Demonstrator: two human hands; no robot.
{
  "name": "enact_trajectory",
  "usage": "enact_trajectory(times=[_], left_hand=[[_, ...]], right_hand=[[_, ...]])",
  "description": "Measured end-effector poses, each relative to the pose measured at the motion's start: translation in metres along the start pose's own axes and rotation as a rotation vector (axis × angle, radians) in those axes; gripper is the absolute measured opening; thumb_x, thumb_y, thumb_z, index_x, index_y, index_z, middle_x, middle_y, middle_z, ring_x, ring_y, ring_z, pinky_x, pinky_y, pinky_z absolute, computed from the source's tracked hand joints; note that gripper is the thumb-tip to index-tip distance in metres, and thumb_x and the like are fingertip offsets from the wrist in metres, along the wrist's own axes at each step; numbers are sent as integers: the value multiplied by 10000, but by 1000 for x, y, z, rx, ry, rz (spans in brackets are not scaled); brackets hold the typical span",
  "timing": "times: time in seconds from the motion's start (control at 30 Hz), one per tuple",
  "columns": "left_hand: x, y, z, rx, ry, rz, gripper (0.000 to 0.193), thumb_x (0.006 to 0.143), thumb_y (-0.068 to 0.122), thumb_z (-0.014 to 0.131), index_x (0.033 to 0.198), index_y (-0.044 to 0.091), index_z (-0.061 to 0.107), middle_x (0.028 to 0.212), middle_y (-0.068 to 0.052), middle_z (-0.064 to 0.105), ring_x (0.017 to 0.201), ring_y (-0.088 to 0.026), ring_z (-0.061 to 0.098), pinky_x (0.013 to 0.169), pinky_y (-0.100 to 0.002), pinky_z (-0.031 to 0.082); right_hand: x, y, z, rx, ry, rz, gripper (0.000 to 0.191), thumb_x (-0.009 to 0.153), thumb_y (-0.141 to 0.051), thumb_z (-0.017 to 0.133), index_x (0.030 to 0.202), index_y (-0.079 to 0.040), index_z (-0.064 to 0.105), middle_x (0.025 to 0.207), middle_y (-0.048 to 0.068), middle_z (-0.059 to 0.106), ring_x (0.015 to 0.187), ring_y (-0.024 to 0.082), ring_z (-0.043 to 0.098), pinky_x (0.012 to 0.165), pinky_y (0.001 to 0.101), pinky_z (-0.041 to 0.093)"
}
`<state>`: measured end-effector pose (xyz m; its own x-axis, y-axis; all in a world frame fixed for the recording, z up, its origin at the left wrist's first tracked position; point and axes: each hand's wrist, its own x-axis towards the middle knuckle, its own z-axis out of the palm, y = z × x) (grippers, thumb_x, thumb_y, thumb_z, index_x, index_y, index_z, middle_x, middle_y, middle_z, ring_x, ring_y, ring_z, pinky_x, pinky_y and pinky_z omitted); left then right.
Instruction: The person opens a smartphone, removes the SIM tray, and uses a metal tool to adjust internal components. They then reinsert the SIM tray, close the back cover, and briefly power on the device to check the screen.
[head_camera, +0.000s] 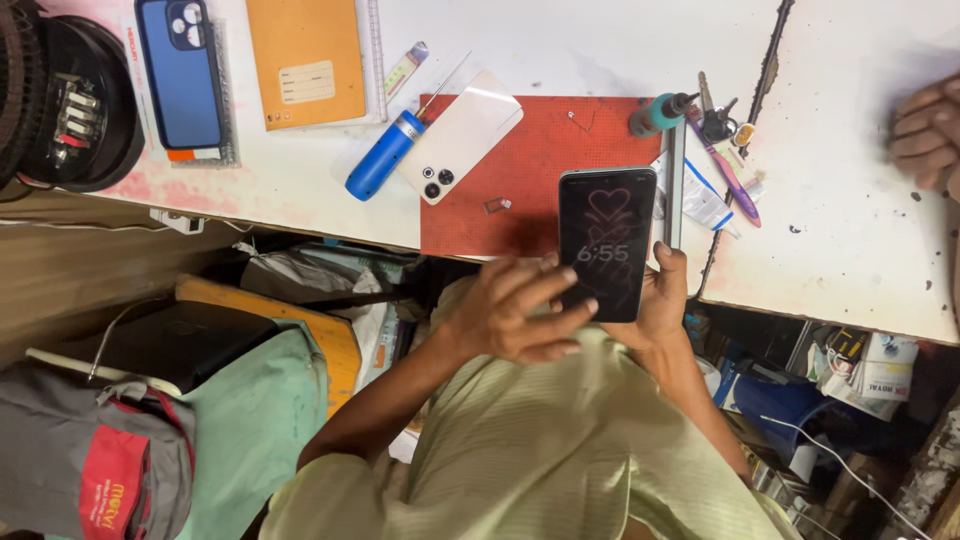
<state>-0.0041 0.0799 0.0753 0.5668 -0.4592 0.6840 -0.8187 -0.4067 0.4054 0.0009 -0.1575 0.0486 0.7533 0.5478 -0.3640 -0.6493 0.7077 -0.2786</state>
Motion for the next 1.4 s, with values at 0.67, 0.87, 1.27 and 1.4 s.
enact_trajectory(times=[0.67, 0.87, 1.27, 1.4], left_hand=[[45, -24, -12, 285, 215, -500, 603, 1090, 573, 408, 1421, 139, 665, 1556, -194, 344, 1424, -336, 316, 1229, -476, 266], [45, -20, -7, 230, 183, -476, 622, 1096, 601, 373, 1441, 168, 658, 1567, -174, 327, 1429, -321, 290, 1257, -466, 270], [38, -16, -6, 141, 119, -485, 593, 1094, 589, 403, 1439, 165, 631, 1535, -176, 398, 1411, -330, 378, 1222, -476, 289], [34, -28, 1, -608, 238, -760, 699, 1108, 660, 357, 1501, 98, 489, 1505, -179, 477, 1374, -283, 507, 1147, -453, 407]], right_hand=[[-2, -1, 30, -143, -44, 20, 950, 942, -681, 485, 1578, 22, 419, 1399, 304, 590, 1162, 395, 632, 942, 573, 533], [-3, 0, 27, -124, -54, 2, 916, 961, -668, 462, 1560, 24, 433, 1401, 289, 576, 1155, 410, 634, 942, 598, 533], [-2, 0, 25, -32, -46, -16, 820, 1042, -606, 431, 1593, 2, 429, 1415, 254, 575, 1177, 413, 638, 945, 641, 540], [-2, 2, 28, -115, -31, 44, 895, 970, -641, 445, 1562, 29, 410, 1419, 307, 568, 1165, 408, 642, 939, 594, 543]])
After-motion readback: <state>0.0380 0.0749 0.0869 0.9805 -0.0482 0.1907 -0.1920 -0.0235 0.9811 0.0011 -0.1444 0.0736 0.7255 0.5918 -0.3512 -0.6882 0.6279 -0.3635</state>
